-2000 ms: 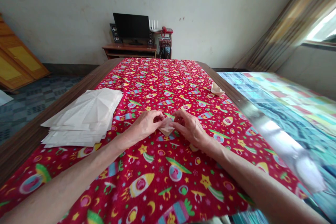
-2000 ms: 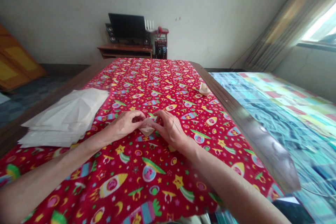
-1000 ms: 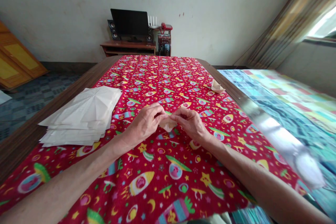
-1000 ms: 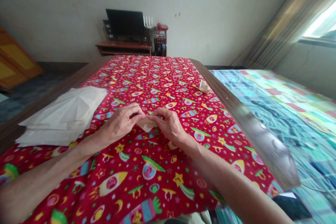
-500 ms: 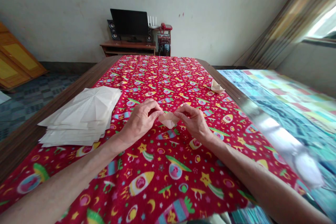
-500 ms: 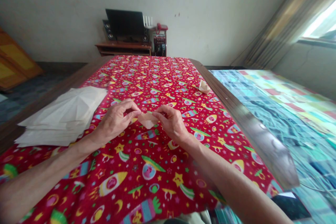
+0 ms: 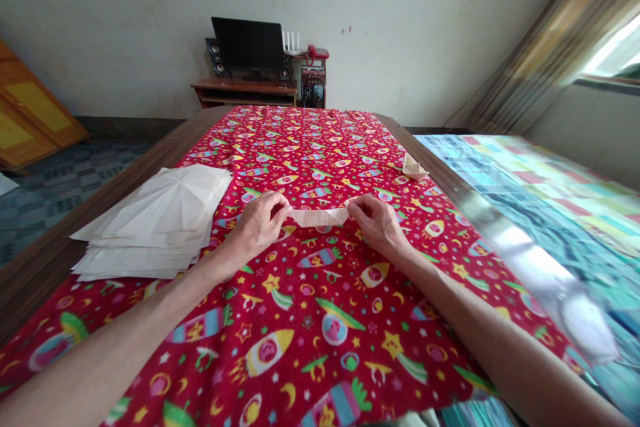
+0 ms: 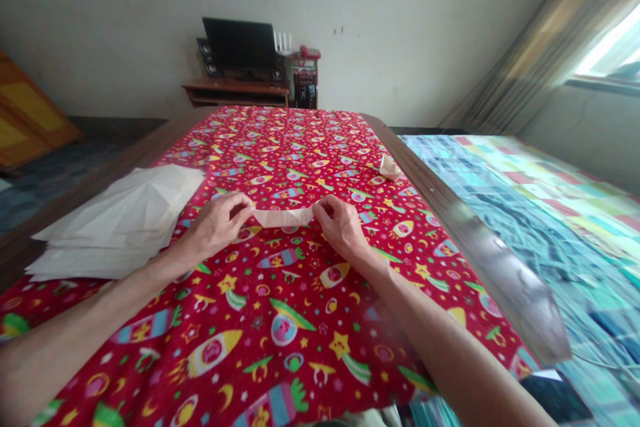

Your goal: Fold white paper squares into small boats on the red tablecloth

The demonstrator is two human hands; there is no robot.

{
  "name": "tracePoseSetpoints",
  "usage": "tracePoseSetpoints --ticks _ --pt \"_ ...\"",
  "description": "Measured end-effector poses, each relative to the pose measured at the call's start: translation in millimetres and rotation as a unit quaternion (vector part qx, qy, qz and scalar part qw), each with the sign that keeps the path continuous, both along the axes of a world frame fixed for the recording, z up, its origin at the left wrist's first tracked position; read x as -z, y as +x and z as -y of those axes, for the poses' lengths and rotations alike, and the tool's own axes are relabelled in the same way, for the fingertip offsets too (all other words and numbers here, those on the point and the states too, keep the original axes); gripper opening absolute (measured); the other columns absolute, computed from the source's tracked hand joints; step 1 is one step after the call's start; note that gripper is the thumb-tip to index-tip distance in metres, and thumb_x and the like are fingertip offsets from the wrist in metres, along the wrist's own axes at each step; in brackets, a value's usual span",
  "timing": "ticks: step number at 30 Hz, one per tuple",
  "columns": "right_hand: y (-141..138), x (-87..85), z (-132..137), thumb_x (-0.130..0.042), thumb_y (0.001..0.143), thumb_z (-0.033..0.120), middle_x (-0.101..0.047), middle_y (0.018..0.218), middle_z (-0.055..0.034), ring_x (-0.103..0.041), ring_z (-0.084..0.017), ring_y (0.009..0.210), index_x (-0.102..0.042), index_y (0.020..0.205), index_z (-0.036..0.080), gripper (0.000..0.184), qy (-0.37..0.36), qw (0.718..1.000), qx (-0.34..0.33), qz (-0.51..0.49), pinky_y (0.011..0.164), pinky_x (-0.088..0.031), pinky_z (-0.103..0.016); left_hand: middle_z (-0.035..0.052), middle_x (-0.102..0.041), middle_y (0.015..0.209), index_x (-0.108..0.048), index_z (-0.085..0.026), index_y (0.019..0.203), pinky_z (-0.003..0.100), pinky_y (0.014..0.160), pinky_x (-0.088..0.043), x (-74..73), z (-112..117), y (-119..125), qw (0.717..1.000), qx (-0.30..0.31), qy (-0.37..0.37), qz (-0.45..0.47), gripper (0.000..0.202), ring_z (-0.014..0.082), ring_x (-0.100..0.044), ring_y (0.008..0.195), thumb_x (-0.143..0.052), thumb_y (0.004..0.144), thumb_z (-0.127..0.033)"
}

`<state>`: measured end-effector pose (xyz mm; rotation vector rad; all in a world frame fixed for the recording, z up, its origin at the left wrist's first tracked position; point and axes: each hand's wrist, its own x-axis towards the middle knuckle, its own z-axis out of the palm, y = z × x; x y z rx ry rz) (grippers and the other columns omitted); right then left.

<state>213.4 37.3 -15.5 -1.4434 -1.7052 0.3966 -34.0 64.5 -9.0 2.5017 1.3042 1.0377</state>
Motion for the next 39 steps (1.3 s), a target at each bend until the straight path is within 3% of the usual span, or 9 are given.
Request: tracePoseSetpoints --ticks 7,12,14,16,20,27,30,35,39 --pt "3 6.4 -1 -0.050 0.085 0.033 -0.057 0.059 0.0014 -0.050 -0.012 0.055 -0.055 0.067 0.020 0.023 -0.019 0.991 0.007 0.132 0.053 -0.030 -0.023 0.0026 -0.057 0.074 -0.050 -0.019 0.071 0.027 0.066 -0.042 14.7 -2 -4 0.998 0.015 -0.013 -0.067 0.016 0.0161 -0.055 0.070 -0.046 0.086 -0.022" --pt "1 8.4 3 -0.048 0.087 0.028 -0.062 0.068 -0.0017 -0.054 -0.014 0.062 -0.056 0.075 0.020 0.017 0.025 0.968 0.009 0.249 0.058 -0.031 -0.024 0.0015 -0.056 0.074 -0.053 -0.019 0.071 0.026 0.059 -0.041 14.8 4 0 0.988 -0.026 -0.015 -0.152 0.014 0.0154 -0.053 0.065 -0.049 0.084 -0.022" --pt "-1 7.4 6 -0.047 0.087 0.026 -0.062 0.070 -0.0028 -0.055 -0.014 0.063 -0.055 0.076 0.020 0.016 0.047 0.961 0.002 0.272 0.060 -0.032 -0.024 0.0041 -0.059 0.084 -0.058 -0.018 0.081 0.029 0.069 -0.045 10.5 7 4 0.987 -0.030 0.007 -0.156 0.008 0.0184 -0.057 0.076 -0.051 0.084 -0.020" --pt "-4 6.0 8 -0.047 0.087 0.024 -0.062 0.072 -0.0037 -0.054 -0.014 0.064 -0.054 0.076 0.020 0.014 0.060 0.955 -0.002 0.290 0.061 -0.032 -0.024 0.0079 -0.061 0.106 -0.061 -0.018 0.101 0.035 0.086 -0.046 5.4 12 9 0.988 0.000 0.038 -0.153 0.020 0.0222 -0.057 0.099 -0.050 0.085 -0.015" --pt "-6 4.4 10 -0.047 0.086 0.022 -0.062 0.071 -0.0036 -0.053 -0.015 0.062 -0.054 0.075 0.020 0.013 0.065 0.951 0.003 0.302 0.060 -0.031 -0.025 0.0021 -0.048 0.140 -0.052 -0.026 0.128 0.043 0.112 -0.025 0.7 24 17 0.967 0.144 0.053 -0.205 0.046 0.0207 -0.034 0.135 -0.037 0.089 -0.007" --pt "-7 3.3 9 -0.048 0.087 0.022 -0.064 0.075 -0.0038 -0.055 -0.015 0.064 -0.058 0.078 0.019 0.013 0.051 0.942 0.025 0.330 0.060 -0.034 -0.026 0.0089 -0.038 0.147 -0.038 -0.012 0.140 0.036 0.115 -0.023 10.7 39 22 0.953 0.157 0.003 -0.258 0.060 0.0181 -0.025 0.141 -0.034 0.081 -0.002" --pt "-9 1.0 13 -0.047 0.089 0.020 -0.067 0.094 -0.0094 -0.059 -0.021 0.082 -0.063 0.092 0.018 0.017 0.069 0.926 0.030 0.371 0.068 -0.040 -0.029 0.0116 -0.033 0.149 -0.034 -0.008 0.141 0.038 0.115 -0.021 10.5 44 24 0.952 0.144 -0.016 -0.271 0.052 0.0204 -0.024 0.141 -0.034 0.090 -0.014" --pt "-16 -0.4 32 -0.039 0.093 0.015 -0.052 0.135 -0.0144 -0.047 -0.026 0.123 -0.050 0.131 0.014 0.039 0.145 0.886 -0.165 0.408 0.100 -0.037 -0.044 0.0084 -0.034 0.150 -0.038 -0.016 0.140 0.041 0.116 -0.018 8.6 50 27 0.956 0.124 -0.022 -0.266 0.048 0.0208 -0.025 0.141 -0.029 0.099 -0.039" --pt "-14 -1.3 46 -0.039 0.096 0.025 -0.046 0.141 -0.0124 -0.043 -0.022 0.130 -0.043 0.138 0.015 0.043 0.093 0.902 -0.213 0.362 0.107 -0.036 -0.042 0.0088 -0.033 0.149 -0.038 -0.016 0.140 0.041 0.114 -0.021 8.2 51 26 0.958 0.116 -0.007 -0.263 0.049 0.0206 -0.027 0.140 -0.028 0.099 -0.040"
